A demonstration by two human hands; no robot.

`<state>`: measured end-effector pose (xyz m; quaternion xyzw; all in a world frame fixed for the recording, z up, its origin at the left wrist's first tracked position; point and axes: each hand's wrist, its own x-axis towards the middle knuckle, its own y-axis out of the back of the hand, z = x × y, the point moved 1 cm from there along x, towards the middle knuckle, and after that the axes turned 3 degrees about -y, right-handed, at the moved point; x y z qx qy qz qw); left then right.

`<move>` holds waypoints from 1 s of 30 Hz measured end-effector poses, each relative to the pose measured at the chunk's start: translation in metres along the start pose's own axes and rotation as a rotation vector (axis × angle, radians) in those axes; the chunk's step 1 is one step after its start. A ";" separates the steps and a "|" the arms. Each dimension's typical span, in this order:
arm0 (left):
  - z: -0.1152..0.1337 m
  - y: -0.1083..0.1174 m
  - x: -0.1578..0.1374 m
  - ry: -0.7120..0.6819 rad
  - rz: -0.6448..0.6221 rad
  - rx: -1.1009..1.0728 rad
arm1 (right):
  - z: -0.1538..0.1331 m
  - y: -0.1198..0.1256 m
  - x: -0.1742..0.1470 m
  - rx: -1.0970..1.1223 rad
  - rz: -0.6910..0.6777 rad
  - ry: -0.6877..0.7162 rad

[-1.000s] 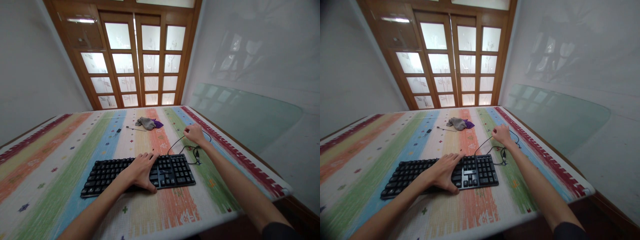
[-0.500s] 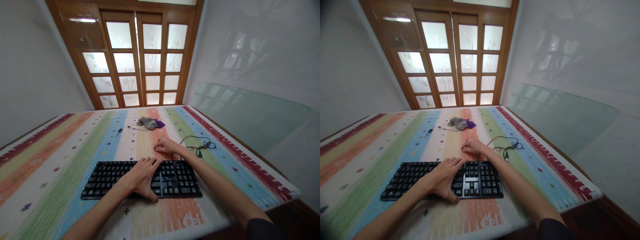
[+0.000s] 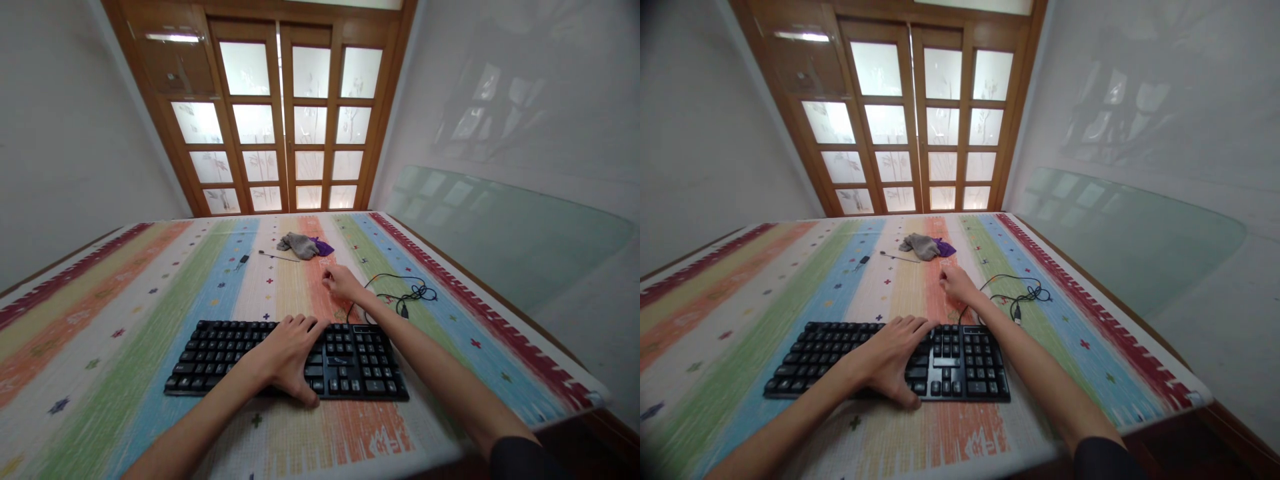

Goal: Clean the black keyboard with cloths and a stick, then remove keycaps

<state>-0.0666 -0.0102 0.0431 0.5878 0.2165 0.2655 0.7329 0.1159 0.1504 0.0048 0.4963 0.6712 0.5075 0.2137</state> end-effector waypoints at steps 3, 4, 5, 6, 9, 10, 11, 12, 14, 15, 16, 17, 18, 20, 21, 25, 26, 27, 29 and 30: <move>0.000 0.000 -0.001 0.006 0.000 -0.018 | 0.010 0.005 0.000 0.031 0.050 -0.045; 0.000 0.000 -0.001 0.005 0.002 -0.021 | 0.013 0.008 -0.002 0.042 0.057 -0.051; 0.000 0.000 -0.001 0.003 0.004 -0.022 | 0.015 0.010 -0.006 0.051 0.062 -0.054; 0.000 -0.001 -0.001 0.003 0.004 -0.022 | 0.016 0.013 -0.011 0.059 0.068 -0.057; 0.001 -0.001 -0.002 0.003 0.002 -0.013 | 0.022 0.024 -0.037 0.099 0.077 -0.019; 0.001 -0.001 -0.002 0.002 0.001 -0.009 | 0.024 0.028 -0.049 0.139 0.079 0.044; 0.001 -0.001 -0.002 0.000 0.002 -0.004 | 0.027 0.032 -0.061 0.175 0.076 0.099; 0.001 -0.001 -0.002 -0.002 0.004 -0.001 | 0.031 0.037 -0.074 0.205 0.059 0.138; 0.001 -0.001 -0.001 -0.005 0.008 0.001 | 0.039 0.047 -0.100 0.271 0.004 0.170; 0.001 0.000 -0.001 -0.006 0.011 0.000 | 0.044 0.051 -0.111 0.306 -0.050 0.168; 0.001 0.000 -0.001 -0.007 0.012 -0.004 | 0.049 0.056 -0.120 0.346 -0.105 0.163; 0.001 0.000 -0.001 -0.007 0.013 -0.009 | 0.054 0.060 -0.129 0.382 -0.156 0.160; 0.000 0.000 -0.001 -0.007 0.012 -0.012 | 0.058 0.063 -0.135 0.408 -0.205 0.164; 0.000 0.000 -0.001 -0.003 0.009 -0.019 | 0.067 0.068 -0.145 0.437 -0.274 0.174; -0.001 -0.001 -0.001 -0.002 0.009 -0.022 | 0.070 0.070 -0.148 0.437 -0.289 0.172; -0.003 -0.002 -0.002 -0.003 0.017 -0.035 | 0.078 0.070 -0.153 0.320 -0.239 0.158; -0.003 -0.002 -0.002 -0.001 0.020 -0.037 | 0.079 0.069 -0.153 0.281 -0.223 0.152; -0.003 -0.001 -0.002 0.002 0.022 -0.037 | 0.079 0.068 -0.152 0.252 -0.212 0.138; -0.003 0.001 -0.002 0.010 0.026 -0.036 | 0.081 0.066 -0.148 0.223 -0.201 0.074; -0.003 0.003 -0.002 0.014 0.026 -0.034 | 0.082 0.065 -0.144 0.211 -0.190 0.033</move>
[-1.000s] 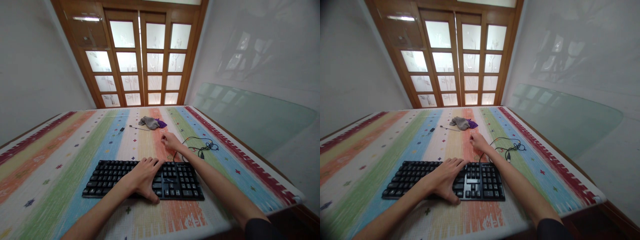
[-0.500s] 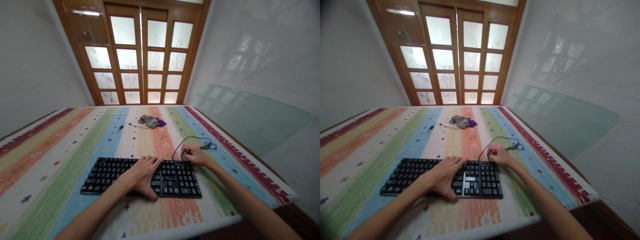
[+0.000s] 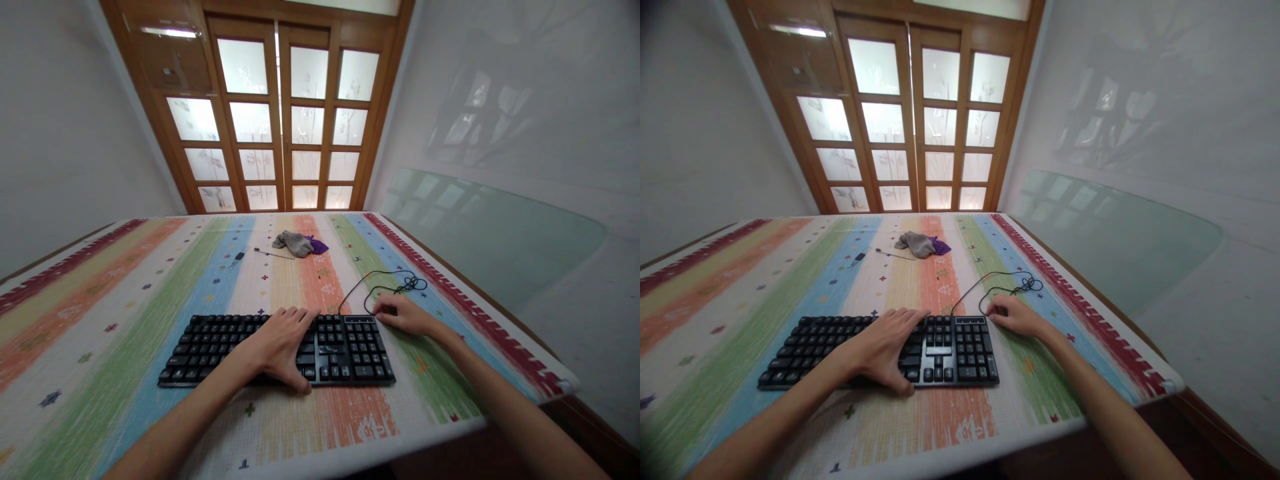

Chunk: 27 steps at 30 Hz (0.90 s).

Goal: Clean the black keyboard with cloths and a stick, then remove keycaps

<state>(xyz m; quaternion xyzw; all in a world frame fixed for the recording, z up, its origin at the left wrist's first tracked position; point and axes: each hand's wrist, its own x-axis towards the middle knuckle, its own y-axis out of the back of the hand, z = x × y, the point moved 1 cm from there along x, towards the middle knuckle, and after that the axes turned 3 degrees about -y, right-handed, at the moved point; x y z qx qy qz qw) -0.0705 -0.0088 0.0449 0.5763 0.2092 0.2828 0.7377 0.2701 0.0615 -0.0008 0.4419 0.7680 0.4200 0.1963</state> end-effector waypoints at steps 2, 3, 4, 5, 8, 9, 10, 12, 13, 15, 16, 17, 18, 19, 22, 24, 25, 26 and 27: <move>0.000 0.003 0.001 0.008 0.001 0.008 | 0.004 0.001 0.010 -0.038 0.061 -0.069; 0.000 0.004 0.001 0.014 0.001 0.012 | 0.005 0.002 0.016 -0.069 0.105 -0.097; 0.000 0.005 0.002 0.020 -0.001 0.015 | 0.007 0.003 0.022 -0.103 0.153 -0.126; 0.000 0.005 0.002 0.026 -0.002 0.018 | 0.009 0.004 0.029 -0.142 0.202 -0.158; -0.002 0.003 0.004 0.037 -0.001 0.021 | 0.011 0.003 0.046 -0.244 0.314 -0.246; -0.003 0.003 0.005 0.039 -0.001 0.021 | 0.012 0.002 0.051 -0.267 0.335 -0.262; -0.004 0.002 0.006 0.042 -0.001 0.022 | 0.012 0.001 0.056 -0.283 0.349 -0.271; -0.006 0.002 0.008 0.051 -0.003 0.024 | 0.012 -0.001 0.063 -0.298 0.358 -0.276; -0.007 0.002 0.009 0.058 -0.003 0.026 | 0.012 -0.003 0.066 -0.303 0.360 -0.279; -0.009 0.002 0.012 0.070 0.001 0.032 | 0.011 -0.005 0.070 -0.310 0.364 -0.288; -0.010 0.002 0.013 0.077 0.005 0.034 | 0.011 -0.007 0.071 -0.311 0.366 -0.290; -0.012 0.002 0.014 0.085 0.009 0.035 | 0.010 -0.008 0.071 -0.310 0.368 -0.290; -0.013 0.002 0.014 0.092 0.013 0.033 | 0.008 -0.009 0.070 -0.310 0.369 -0.287; -0.014 0.001 0.015 0.097 0.017 0.030 | 0.006 -0.010 0.069 -0.307 0.368 -0.277; -0.016 -0.001 0.016 0.097 0.020 0.015 | -0.004 -0.012 0.064 -0.236 0.330 -0.198; -0.016 -0.001 0.017 0.091 0.014 0.008 | -0.012 -0.012 0.060 -0.142 0.261 -0.127; -0.016 -0.001 0.018 0.086 0.011 0.004 | -0.017 -0.012 0.058 -0.098 0.217 -0.094; -0.016 -0.001 0.018 0.080 0.008 0.000 | -0.021 -0.012 0.057 -0.069 0.173 -0.066; -0.016 -0.001 0.020 0.070 0.009 -0.003 | -0.025 -0.012 0.056 -0.057 0.135 -0.041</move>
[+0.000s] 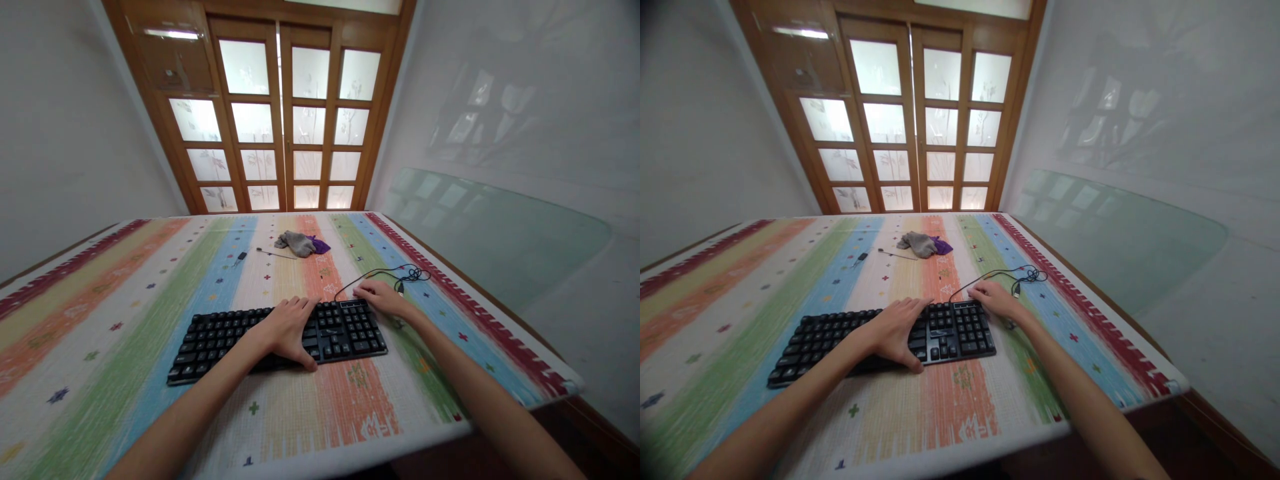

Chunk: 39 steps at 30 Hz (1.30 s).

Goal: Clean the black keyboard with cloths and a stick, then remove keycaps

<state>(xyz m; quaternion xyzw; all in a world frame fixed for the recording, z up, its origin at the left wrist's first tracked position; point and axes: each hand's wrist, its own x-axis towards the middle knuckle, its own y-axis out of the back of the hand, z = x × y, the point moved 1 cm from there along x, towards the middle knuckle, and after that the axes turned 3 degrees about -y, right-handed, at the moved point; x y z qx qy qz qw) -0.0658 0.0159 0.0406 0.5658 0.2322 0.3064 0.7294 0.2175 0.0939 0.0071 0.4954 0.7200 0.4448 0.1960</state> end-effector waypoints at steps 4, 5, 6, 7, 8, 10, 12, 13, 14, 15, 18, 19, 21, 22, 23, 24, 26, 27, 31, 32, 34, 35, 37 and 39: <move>-0.002 -0.001 0.012 -0.042 0.005 -0.002 | -0.008 0.002 0.002 -0.103 -0.048 0.043; -0.002 -0.002 0.017 -0.052 0.009 -0.003 | -0.008 0.003 0.003 -0.152 -0.040 0.038; -0.003 -0.003 0.022 -0.059 0.016 -0.006 | -0.007 0.003 0.005 -0.204 -0.030 0.025; -0.003 -0.004 0.028 -0.059 0.021 -0.008 | -0.006 0.003 0.007 -0.255 -0.018 0.002; -0.003 -0.005 0.033 -0.054 0.026 -0.007 | -0.005 0.004 0.009 -0.301 -0.004 -0.030; -0.001 -0.007 0.042 -0.036 0.042 0.004 | -0.003 0.005 0.013 -0.369 0.028 -0.118; 0.002 -0.008 0.044 -0.016 0.072 0.027 | 0.000 0.006 0.017 -0.402 0.057 -0.197; 0.003 -0.007 0.042 -0.008 0.093 0.038 | 0.000 0.007 0.018 -0.411 0.067 -0.221; 0.003 -0.005 0.038 0.000 0.117 0.046 | 0.001 0.008 0.019 -0.415 0.073 -0.236; 0.001 -0.003 0.032 0.008 0.142 0.048 | 0.001 0.009 0.021 -0.419 0.079 -0.241; -0.015 0.011 0.007 0.095 0.239 0.028 | -0.004 0.010 0.024 -0.419 0.134 -0.207; -0.025 0.016 -0.002 0.144 0.282 0.029 | -0.007 0.010 0.026 -0.401 0.155 -0.183; -0.046 0.028 -0.022 0.235 0.360 0.043 | -0.018 0.006 0.031 -0.324 0.151 -0.125; -0.057 0.032 -0.032 0.299 0.397 0.057 | -0.024 0.003 0.034 -0.276 0.124 -0.099; -0.067 0.035 -0.042 0.383 0.419 0.084 | -0.030 -0.001 0.038 -0.235 0.089 -0.076; -0.077 0.037 -0.052 0.484 0.423 0.122 | -0.036 -0.006 0.042 -0.205 0.056 -0.059; -0.091 0.036 -0.069 0.649 0.392 0.188 | -0.045 -0.016 0.053 -0.181 0.020 -0.052; -0.095 0.034 -0.076 0.715 0.377 0.215 | -0.048 -0.021 0.060 -0.176 0.013 -0.061; -0.103 0.021 -0.093 0.811 0.363 0.202 | -0.049 -0.039 0.086 -0.172 -0.008 -0.144; -0.103 0.019 -0.094 0.822 0.369 0.188 | -0.048 -0.042 0.092 -0.181 -0.006 -0.171; -0.104 0.017 -0.096 0.849 0.378 0.178 | -0.045 -0.045 0.102 -0.209 0.012 -0.223; -0.104 0.016 -0.097 0.863 0.378 0.182 | -0.044 -0.046 0.106 -0.225 0.029 -0.248; -0.105 0.016 -0.098 0.884 0.374 0.187 | -0.042 -0.045 0.112 -0.254 0.073 -0.295; -0.105 0.017 -0.099 0.901 0.369 0.175 | -0.039 -0.043 0.116 -0.270 0.109 -0.328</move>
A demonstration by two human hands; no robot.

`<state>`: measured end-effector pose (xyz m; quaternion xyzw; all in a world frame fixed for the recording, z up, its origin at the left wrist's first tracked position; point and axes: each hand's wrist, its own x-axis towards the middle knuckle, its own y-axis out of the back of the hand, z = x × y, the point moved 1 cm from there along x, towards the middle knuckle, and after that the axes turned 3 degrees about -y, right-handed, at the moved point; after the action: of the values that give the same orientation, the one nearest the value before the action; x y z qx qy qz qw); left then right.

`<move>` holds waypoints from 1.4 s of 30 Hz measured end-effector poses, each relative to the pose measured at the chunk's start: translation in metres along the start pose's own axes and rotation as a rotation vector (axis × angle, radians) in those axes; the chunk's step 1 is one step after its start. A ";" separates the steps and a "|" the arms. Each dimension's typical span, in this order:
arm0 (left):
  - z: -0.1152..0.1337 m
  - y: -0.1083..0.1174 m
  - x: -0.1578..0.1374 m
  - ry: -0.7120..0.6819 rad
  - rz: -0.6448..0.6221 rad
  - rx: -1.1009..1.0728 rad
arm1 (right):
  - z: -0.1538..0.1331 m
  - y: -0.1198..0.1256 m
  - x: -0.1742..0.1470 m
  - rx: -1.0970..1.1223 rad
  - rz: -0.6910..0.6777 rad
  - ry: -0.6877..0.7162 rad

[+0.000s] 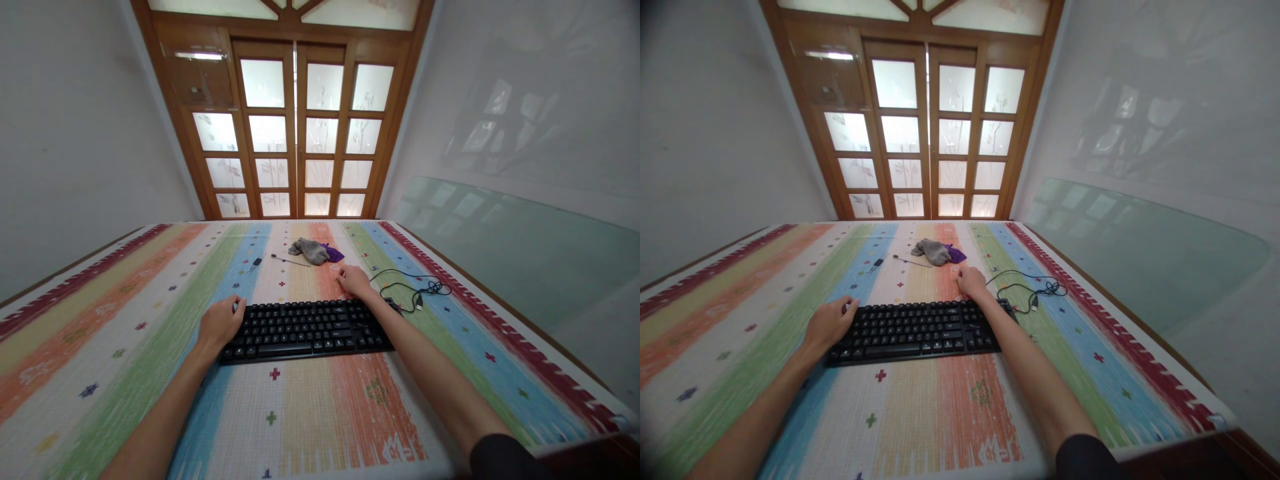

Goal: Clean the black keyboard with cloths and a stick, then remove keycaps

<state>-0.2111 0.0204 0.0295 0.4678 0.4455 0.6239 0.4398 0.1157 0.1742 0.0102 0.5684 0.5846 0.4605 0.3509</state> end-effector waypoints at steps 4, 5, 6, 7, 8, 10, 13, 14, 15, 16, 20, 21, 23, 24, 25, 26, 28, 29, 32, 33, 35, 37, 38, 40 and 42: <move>-0.003 0.003 0.000 0.038 -0.039 -0.003 | 0.004 0.002 0.002 -0.005 -0.004 0.004; -0.003 0.003 0.001 0.046 -0.050 0.007 | 0.005 0.003 0.002 -0.005 -0.016 0.019; -0.003 0.003 0.001 0.053 -0.061 0.018 | 0.006 0.003 0.001 -0.007 -0.030 0.037; -0.003 0.003 0.001 0.057 -0.071 0.030 | 0.007 0.003 0.000 -0.009 -0.042 0.056; -0.003 0.002 0.001 0.059 -0.082 0.040 | 0.008 0.002 -0.001 -0.011 -0.053 0.076; -0.003 0.001 0.002 0.058 -0.098 0.052 | 0.008 0.001 -0.002 -0.018 -0.071 0.108; -0.003 -0.001 0.002 0.053 -0.110 0.055 | 0.008 0.000 -0.003 -0.040 -0.094 0.131; -0.003 -0.001 0.002 0.047 -0.113 0.053 | 0.007 0.000 -0.003 -0.054 -0.098 0.130; -0.004 -0.001 0.002 0.039 -0.113 0.049 | 0.008 0.000 -0.003 -0.071 -0.098 0.124; -0.004 -0.002 0.002 0.029 -0.113 0.043 | 0.008 0.001 -0.002 -0.092 -0.097 0.115; -0.006 -0.003 0.002 -0.010 -0.105 0.012 | 0.019 0.010 -0.001 -0.189 -0.077 0.044; -0.006 -0.003 0.002 -0.017 -0.103 0.004 | 0.024 0.013 0.001 -0.210 -0.070 0.024; -0.006 -0.002 0.002 -0.029 -0.099 -0.013 | 0.036 0.020 0.003 -0.239 -0.053 -0.005; -0.006 -0.002 0.002 -0.035 -0.095 -0.020 | 0.042 0.024 0.004 -0.247 -0.045 -0.009; -0.006 -0.002 0.002 -0.039 -0.090 -0.024 | 0.047 0.027 0.005 -0.252 -0.038 -0.002; -0.006 -0.001 0.003 -0.042 -0.086 -0.024 | 0.051 0.030 0.005 -0.254 -0.034 0.016; -0.007 -0.001 0.003 -0.046 -0.078 -0.021 | 0.055 0.032 0.004 -0.256 -0.042 0.081; -0.007 -0.001 0.003 -0.047 -0.076 -0.019 | 0.055 0.032 0.002 -0.258 -0.055 0.122; -0.007 -0.001 0.003 -0.052 -0.081 -0.019 | 0.050 0.027 -0.006 -0.273 -0.109 0.227; -0.007 -0.001 0.003 -0.054 -0.083 -0.020 | 0.047 0.025 -0.009 -0.281 -0.125 0.244; -0.007 -0.002 0.003 -0.057 -0.084 -0.019 | 0.043 0.021 -0.014 -0.303 -0.146 0.254; -0.007 -0.002 0.003 -0.059 -0.083 -0.018 | 0.040 0.019 -0.016 -0.327 -0.157 0.244; -0.007 -0.002 0.003 -0.060 -0.084 -0.019 | 0.039 0.018 -0.016 -0.339 -0.160 0.234; -0.007 -0.002 0.002 -0.061 -0.089 -0.026 | 0.038 0.019 -0.014 -0.358 -0.164 0.202; -0.007 -0.002 0.002 -0.062 -0.094 -0.033 | 0.039 0.021 -0.009 -0.369 -0.172 0.162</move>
<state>-0.2184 0.0219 0.0268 0.4580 0.4428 0.5952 0.4898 0.1597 0.1689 0.0157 0.4036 0.5632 0.5722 0.4387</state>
